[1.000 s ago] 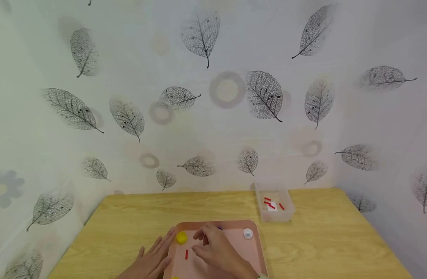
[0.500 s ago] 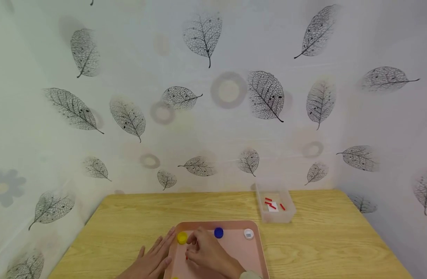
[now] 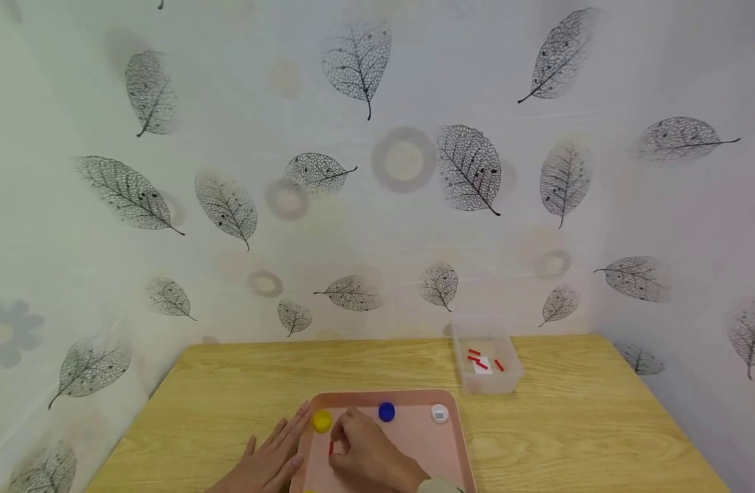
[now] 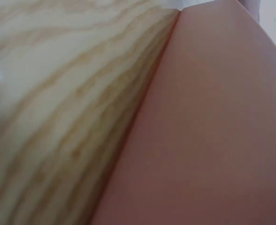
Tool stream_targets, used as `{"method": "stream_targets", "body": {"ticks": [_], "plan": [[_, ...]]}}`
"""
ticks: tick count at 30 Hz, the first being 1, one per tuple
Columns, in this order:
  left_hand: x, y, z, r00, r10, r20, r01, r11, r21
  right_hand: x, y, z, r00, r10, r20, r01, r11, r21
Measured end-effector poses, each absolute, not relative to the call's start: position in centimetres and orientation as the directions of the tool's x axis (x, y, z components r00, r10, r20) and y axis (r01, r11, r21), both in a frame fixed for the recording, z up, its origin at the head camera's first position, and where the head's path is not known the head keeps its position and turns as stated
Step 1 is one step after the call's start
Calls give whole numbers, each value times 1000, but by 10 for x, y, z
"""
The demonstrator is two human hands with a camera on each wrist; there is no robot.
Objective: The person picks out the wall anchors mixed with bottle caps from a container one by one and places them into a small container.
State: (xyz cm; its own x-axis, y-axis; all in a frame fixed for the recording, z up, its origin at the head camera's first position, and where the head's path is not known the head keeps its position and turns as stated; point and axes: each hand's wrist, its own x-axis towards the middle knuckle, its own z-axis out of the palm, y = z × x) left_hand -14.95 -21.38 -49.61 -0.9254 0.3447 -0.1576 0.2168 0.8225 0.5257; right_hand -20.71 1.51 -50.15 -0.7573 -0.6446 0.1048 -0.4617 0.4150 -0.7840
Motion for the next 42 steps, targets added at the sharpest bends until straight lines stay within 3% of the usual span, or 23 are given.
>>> {"method": "stream_targets", "body": {"ticks": [17,24,30,42], "plan": [[-147,-213,-496,-930,329,-161,199,822,533,-204,11,-501,-734,-662,149,-555,458,-695],[-147,-214,-495,-931,330,-154,200,817,541,-204,12,-499,-763,-641,82,-451,437,-778],[-150,-216,-498,-932,346,-105,249,824,509,-205,16,-495,-744,-648,164,-513,397,-761],[-152,-219,-494,-921,365,-138,237,803,547,-202,32,-474,-769,-585,256,-558,420,-716]]}}
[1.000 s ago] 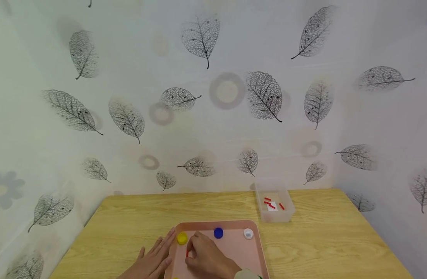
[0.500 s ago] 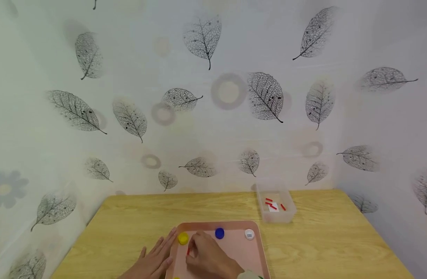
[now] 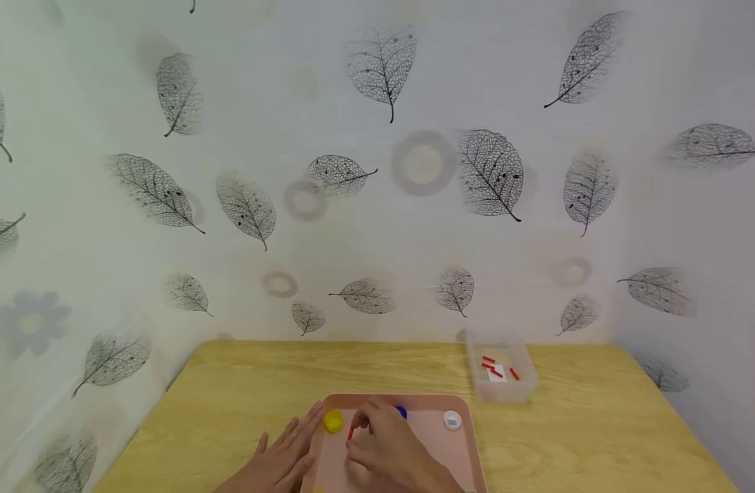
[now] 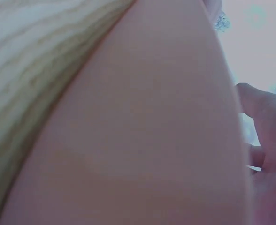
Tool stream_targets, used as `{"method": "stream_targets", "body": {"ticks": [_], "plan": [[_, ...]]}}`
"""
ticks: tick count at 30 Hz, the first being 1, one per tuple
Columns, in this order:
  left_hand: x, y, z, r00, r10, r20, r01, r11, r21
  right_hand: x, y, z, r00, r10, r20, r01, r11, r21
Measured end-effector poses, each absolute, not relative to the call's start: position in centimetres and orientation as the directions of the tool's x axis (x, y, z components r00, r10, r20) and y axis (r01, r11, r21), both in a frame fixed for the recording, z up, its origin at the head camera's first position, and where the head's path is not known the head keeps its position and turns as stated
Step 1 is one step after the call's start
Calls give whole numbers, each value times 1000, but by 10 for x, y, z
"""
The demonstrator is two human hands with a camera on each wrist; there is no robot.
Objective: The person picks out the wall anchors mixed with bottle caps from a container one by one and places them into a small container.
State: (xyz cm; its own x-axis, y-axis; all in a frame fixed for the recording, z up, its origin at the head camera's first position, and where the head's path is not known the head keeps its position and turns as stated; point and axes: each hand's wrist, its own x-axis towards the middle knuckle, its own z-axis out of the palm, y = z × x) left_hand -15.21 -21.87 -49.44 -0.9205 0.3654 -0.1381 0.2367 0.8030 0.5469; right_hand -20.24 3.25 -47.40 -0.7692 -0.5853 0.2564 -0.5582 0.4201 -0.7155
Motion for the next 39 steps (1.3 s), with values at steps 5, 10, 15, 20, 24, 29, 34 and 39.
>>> {"method": "stream_targets", "body": {"ticks": [5,10,15,20,24,29,34,39], "plan": [[-152,-216,-492,-921,362,-142,235,809,539,-200,44,-468,-765,-548,339,-605,431,-670],[-151,-219,-495,-922,354,-153,228,820,524,-198,55,-460,-755,-514,408,-637,424,-644],[-151,-221,-497,-916,374,-147,252,819,515,-195,72,-450,-751,-453,479,-653,406,-640],[-155,-221,-495,-912,403,-78,319,816,483,-200,89,-441,-715,-391,580,-698,446,-559],[-159,-220,-493,-913,406,-37,343,814,468,-208,101,-435,-710,-386,589,-704,401,-586],[-154,-220,-490,-921,372,-116,269,822,502,-217,117,-433,-698,-356,621,-711,443,-545],[-151,-216,-491,-926,350,-139,236,828,509,-222,134,-431,-783,-283,555,-610,529,-591],[-149,-214,-494,-932,349,-99,255,825,505,-231,146,-431,-759,-263,595,-621,564,-544]]}}
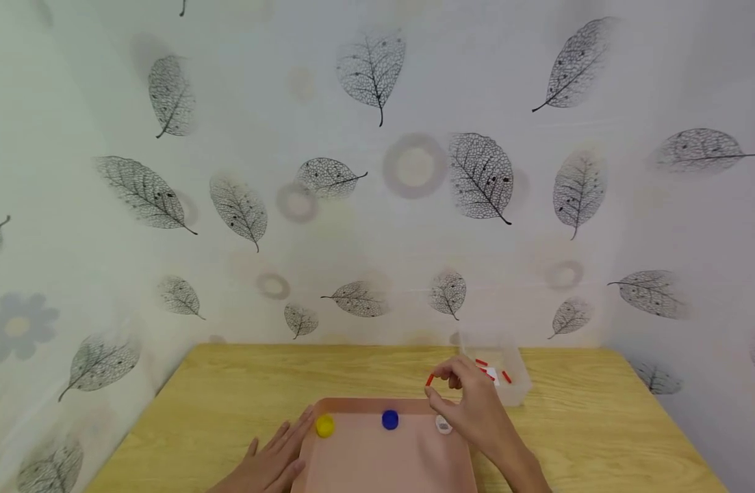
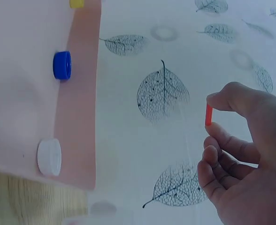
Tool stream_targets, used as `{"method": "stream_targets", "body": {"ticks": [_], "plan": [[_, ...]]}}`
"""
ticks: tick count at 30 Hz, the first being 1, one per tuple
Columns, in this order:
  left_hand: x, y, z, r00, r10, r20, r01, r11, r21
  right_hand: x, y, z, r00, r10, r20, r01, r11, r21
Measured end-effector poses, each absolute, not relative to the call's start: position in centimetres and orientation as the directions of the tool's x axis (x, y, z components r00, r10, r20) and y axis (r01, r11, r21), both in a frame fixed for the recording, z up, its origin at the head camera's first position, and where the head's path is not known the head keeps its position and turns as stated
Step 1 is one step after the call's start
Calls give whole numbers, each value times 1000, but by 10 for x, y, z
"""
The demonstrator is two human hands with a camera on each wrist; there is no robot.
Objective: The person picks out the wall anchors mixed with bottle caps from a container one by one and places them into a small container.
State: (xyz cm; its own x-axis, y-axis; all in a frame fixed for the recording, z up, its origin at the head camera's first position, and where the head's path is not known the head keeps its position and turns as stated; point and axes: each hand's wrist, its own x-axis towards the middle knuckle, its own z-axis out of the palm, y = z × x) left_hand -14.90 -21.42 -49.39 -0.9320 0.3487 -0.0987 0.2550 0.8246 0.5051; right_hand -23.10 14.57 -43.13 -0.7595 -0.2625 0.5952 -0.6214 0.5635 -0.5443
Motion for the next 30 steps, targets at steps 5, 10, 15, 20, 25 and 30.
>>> {"method": "stream_targets", "body": {"ticks": [5,10,15,20,25,30], "plan": [[-149,-214,-495,-931,353,-97,262,827,497,-239,157,-434,-723,-232,650,-643,570,-512],[-150,-213,-494,-932,345,-109,249,830,499,-246,170,-435,-749,-179,638,-605,576,-549],[-150,-214,-496,-931,350,-103,253,822,511,-253,187,-438,-766,-126,630,-561,609,-561],[-152,-215,-497,-925,362,-111,252,808,533,-258,202,-440,-792,-77,606,-501,649,-572],[-154,-215,-498,-928,355,-112,246,811,531,-264,213,-445,-797,-45,603,-471,671,-573],[-154,-215,-501,-931,343,-126,234,824,517,-268,219,-454,-804,-18,594,-441,688,-576]]}}
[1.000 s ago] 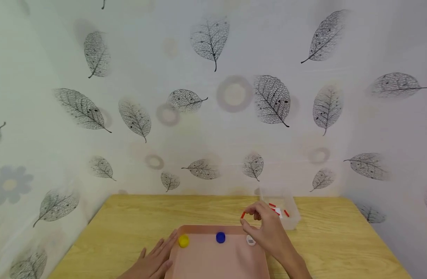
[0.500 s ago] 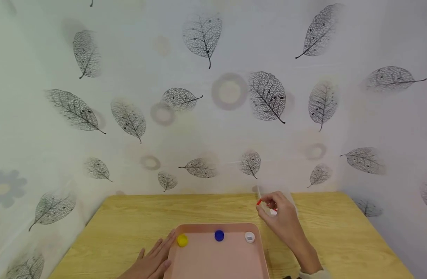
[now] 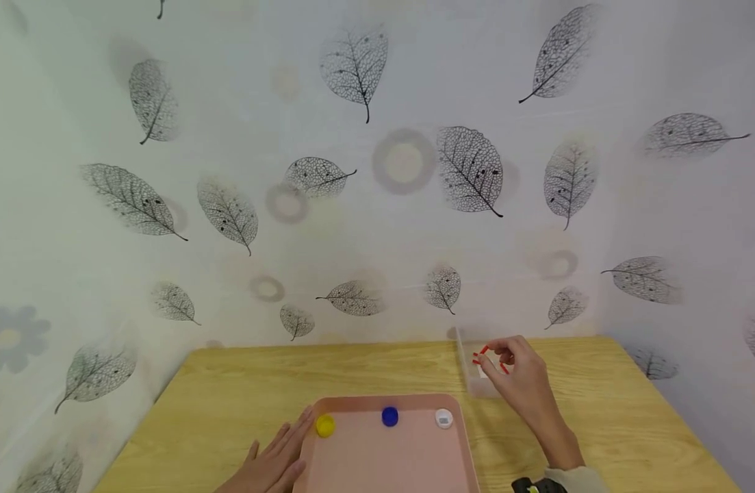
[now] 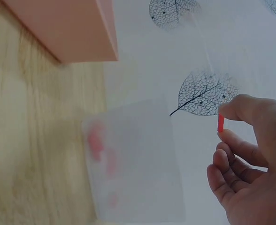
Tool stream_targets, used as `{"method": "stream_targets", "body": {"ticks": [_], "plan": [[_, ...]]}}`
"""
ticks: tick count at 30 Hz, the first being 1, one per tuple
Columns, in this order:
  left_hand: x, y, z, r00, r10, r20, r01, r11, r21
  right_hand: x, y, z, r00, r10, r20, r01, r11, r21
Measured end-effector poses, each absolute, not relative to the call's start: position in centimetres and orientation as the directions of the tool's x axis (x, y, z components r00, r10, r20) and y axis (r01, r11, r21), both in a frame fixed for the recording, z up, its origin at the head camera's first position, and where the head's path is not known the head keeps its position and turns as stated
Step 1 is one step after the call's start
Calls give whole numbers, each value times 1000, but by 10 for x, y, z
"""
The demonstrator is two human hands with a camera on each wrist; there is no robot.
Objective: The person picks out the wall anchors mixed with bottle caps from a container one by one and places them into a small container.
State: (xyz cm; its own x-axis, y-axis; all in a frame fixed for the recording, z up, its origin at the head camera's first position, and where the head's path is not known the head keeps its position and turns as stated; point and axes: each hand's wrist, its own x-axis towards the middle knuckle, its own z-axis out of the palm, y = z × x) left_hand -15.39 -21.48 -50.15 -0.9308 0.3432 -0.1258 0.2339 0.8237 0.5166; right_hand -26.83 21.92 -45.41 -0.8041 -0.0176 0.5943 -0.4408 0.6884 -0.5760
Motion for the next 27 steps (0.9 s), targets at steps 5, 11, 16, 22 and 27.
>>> {"method": "stream_targets", "body": {"ticks": [5,11,16,22,27], "plan": [[-154,-215,-503,-932,337,-133,229,833,504,-275,221,-465,-812,7,584,-412,703,-580],[-153,-215,-504,-936,333,-117,237,838,491,-281,223,-478,-816,9,578,-406,703,-584],[-154,-214,-502,-937,318,-146,219,859,462,-282,223,-483,-824,11,567,-405,688,-602],[-154,-213,-501,-934,307,-184,202,877,437,-283,221,-488,-834,13,551,-378,715,-589],[-154,-213,-502,-932,310,-188,206,879,430,-285,220,-492,-830,-1,557,-379,735,-563]]}}
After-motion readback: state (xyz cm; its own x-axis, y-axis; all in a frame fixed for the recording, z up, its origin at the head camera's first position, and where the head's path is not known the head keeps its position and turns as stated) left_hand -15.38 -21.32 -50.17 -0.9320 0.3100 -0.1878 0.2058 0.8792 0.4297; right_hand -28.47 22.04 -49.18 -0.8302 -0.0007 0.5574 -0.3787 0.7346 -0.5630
